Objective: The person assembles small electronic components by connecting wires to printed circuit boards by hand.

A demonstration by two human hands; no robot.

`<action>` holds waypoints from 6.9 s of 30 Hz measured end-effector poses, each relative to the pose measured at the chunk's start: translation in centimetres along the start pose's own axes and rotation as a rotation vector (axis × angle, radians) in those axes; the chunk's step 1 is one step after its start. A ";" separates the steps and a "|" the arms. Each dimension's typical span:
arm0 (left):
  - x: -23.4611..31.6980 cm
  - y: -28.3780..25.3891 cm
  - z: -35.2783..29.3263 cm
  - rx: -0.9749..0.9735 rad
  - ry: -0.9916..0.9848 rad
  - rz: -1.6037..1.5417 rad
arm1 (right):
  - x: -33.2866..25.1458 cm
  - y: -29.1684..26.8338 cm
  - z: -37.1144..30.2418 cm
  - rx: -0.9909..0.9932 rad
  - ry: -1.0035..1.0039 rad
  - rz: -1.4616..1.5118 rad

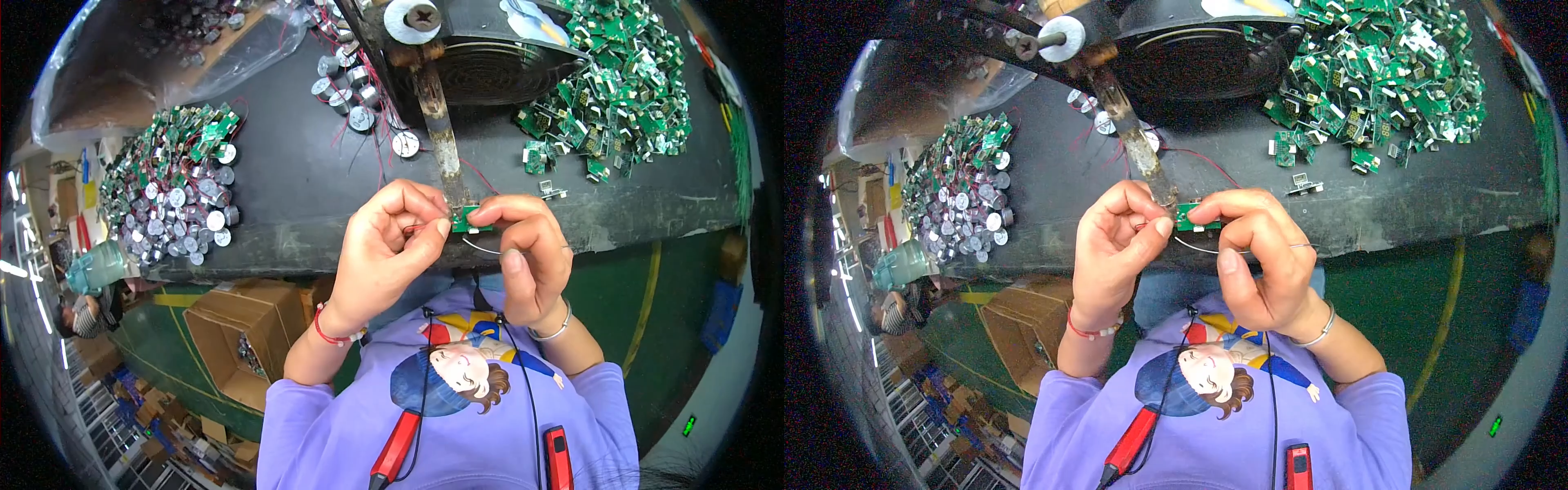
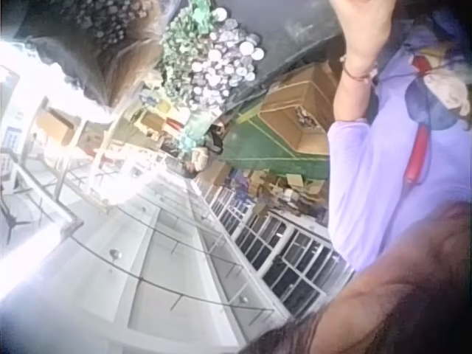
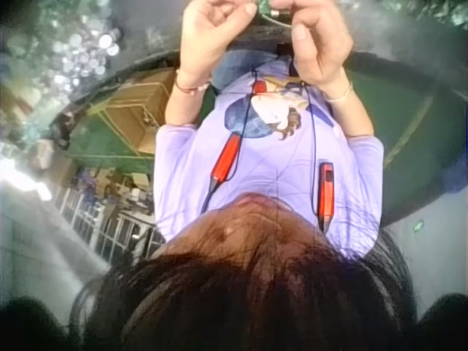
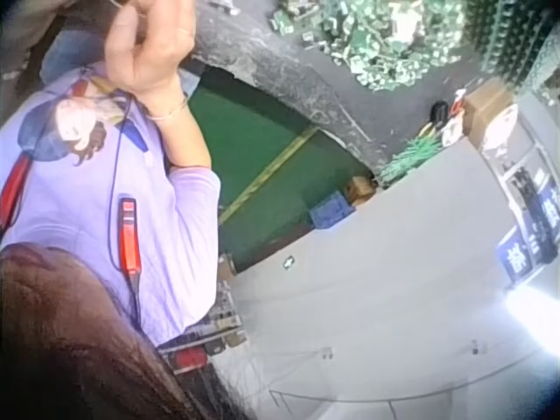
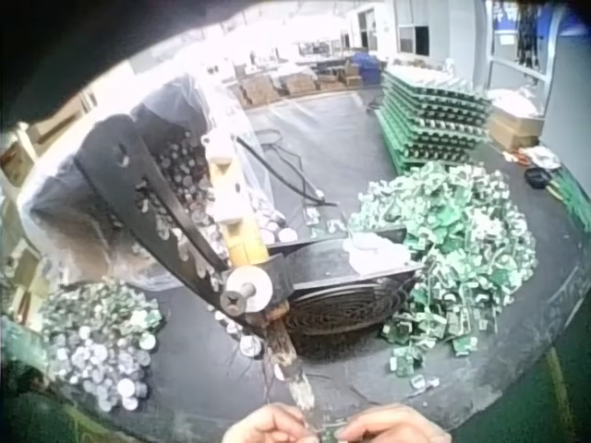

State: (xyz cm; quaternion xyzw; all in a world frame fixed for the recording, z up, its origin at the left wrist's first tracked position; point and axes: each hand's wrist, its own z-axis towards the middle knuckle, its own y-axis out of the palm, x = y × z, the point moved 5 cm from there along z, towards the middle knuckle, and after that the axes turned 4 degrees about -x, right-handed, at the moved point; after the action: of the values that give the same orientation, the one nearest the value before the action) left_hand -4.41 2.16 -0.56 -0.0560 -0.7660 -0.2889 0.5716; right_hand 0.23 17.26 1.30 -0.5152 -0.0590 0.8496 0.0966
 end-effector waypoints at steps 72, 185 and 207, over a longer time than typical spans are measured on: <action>0.7 -0.3 -1.8 0.009 0.364 0.840 | 0.9 -1.0 -1.4 0.032 0.130 -0.086; 0.8 -1.7 -5.6 -0.312 -0.224 0.411 | -0.1 -0.2 -3.1 -0.189 0.202 0.096; -0.1 -3.0 -3.9 0.172 0.073 0.573 | 2.1 -5.5 -2.0 0.183 0.356 -0.388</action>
State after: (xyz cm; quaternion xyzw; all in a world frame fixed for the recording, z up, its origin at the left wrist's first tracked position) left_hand -2.36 -2.28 -1.05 -0.2109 -0.7194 -0.0517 0.6597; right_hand 1.65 23.08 -0.37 -0.6247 -0.0615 0.7130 0.3123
